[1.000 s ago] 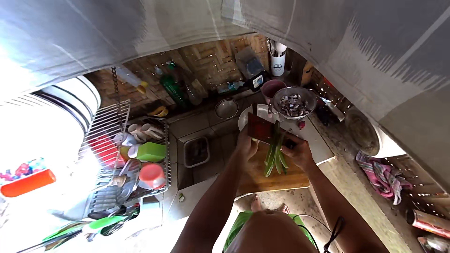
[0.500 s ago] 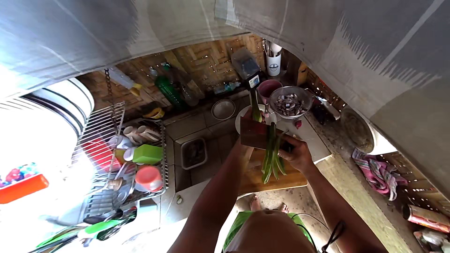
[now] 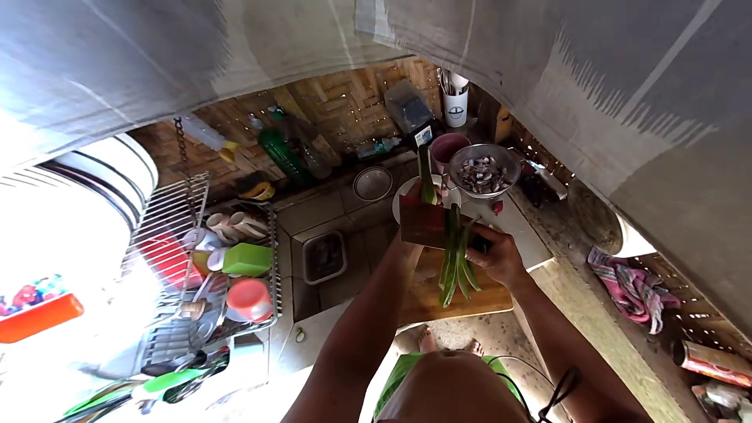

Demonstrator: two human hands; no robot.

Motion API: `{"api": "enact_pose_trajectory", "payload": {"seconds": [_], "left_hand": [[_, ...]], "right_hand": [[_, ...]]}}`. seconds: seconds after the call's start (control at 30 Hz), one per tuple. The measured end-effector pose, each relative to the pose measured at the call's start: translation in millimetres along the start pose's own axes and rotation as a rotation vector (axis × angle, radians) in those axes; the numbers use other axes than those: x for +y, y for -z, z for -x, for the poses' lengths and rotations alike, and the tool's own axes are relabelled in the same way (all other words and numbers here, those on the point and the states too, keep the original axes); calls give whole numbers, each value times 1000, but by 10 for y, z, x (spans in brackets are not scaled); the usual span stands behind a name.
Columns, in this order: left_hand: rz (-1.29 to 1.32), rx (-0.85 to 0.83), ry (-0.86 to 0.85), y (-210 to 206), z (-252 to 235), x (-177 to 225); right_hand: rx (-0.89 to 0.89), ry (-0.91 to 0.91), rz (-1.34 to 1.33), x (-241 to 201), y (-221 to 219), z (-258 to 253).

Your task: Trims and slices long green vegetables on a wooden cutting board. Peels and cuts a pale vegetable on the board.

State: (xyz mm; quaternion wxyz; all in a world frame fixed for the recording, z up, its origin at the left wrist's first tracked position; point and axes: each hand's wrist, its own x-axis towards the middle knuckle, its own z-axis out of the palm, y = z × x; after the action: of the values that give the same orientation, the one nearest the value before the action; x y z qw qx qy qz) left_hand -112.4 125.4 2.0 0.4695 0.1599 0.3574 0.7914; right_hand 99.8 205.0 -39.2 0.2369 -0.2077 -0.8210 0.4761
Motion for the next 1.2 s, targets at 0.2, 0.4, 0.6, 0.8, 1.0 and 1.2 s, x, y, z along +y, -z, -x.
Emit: {"api": "enact_pose_trajectory", "payload": {"seconds": [0.2,0.4,0.6,0.8,1.0,1.2], "left_hand": [[13,-12,7,-105,91,38],[6,18,-25,-197,207,64],[-92,22,-110,-143,264,41],[-299,48,-182,-208,444,24],[-276,4,-141,-287,539,-138],[-190,-64,-115,-128,507,-84]], "right_hand": [[3,3,1,-6,21,-23],[-4,2,7,-50,18,-48],[19,29,60,-65,-6,-69],[26,27,92,-120,-14,-81],[34,60,0,-68,21,-147],[-8,68,-17,-69,66,-85]]}}
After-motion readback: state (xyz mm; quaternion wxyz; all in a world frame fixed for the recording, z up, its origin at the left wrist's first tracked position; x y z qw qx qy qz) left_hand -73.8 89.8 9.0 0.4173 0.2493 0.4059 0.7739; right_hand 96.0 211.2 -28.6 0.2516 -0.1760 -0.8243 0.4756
